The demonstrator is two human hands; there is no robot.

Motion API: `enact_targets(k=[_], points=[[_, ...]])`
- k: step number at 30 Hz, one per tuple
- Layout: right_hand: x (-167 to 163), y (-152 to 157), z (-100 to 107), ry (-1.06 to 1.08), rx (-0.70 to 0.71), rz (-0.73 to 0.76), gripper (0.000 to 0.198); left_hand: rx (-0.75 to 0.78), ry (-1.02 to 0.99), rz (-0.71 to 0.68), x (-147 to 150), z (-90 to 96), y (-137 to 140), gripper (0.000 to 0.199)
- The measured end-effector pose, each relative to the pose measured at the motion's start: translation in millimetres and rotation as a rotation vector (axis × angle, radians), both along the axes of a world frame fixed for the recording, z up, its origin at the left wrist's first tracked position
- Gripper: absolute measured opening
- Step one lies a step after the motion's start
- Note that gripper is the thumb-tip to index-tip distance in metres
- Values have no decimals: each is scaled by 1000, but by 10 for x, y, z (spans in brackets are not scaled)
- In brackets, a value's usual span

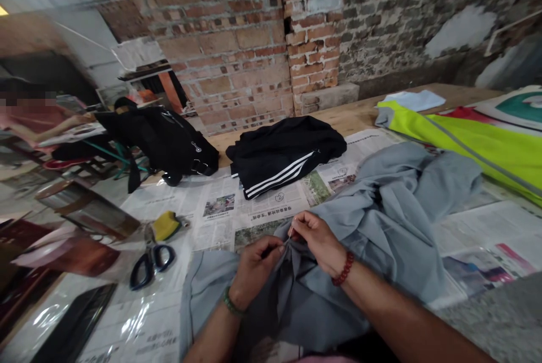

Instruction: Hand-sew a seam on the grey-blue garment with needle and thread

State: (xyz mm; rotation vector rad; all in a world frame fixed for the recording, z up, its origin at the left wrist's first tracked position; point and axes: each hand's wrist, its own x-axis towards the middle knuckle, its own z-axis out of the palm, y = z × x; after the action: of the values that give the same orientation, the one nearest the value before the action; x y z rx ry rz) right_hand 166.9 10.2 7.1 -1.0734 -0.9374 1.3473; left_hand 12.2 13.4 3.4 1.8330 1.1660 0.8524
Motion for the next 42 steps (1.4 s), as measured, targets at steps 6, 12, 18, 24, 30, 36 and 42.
enact_targets(k=[6, 12, 18, 24, 30, 36, 42], points=[[-40, 74, -79, 123, -22, -17, 25, -84, -64, 22, 1, 54, 19, 11], [-71, 76, -97, 160, -24, -2, 26, -42, -48, -63, -31, 74, 9, 11], [72, 143, -48, 127, -2, -58, 29, 66, 19, -223, -43, 36, -8, 11], [184, 179, 178, 91, 6, 49, 32, -113, -76, -151, -43, 17, 13, 12], [243, 256, 424, 139, 4, 82, 32, -218, -140, -98, -50, 49, 19, 12], [443, 474, 509, 146, 52, 27, 23, -244, -154, -81, -55, 42, 30, 11], [673, 688, 646, 80, 139, -85, 13, -251, -174, -70, -56, 33, 37, 13]])
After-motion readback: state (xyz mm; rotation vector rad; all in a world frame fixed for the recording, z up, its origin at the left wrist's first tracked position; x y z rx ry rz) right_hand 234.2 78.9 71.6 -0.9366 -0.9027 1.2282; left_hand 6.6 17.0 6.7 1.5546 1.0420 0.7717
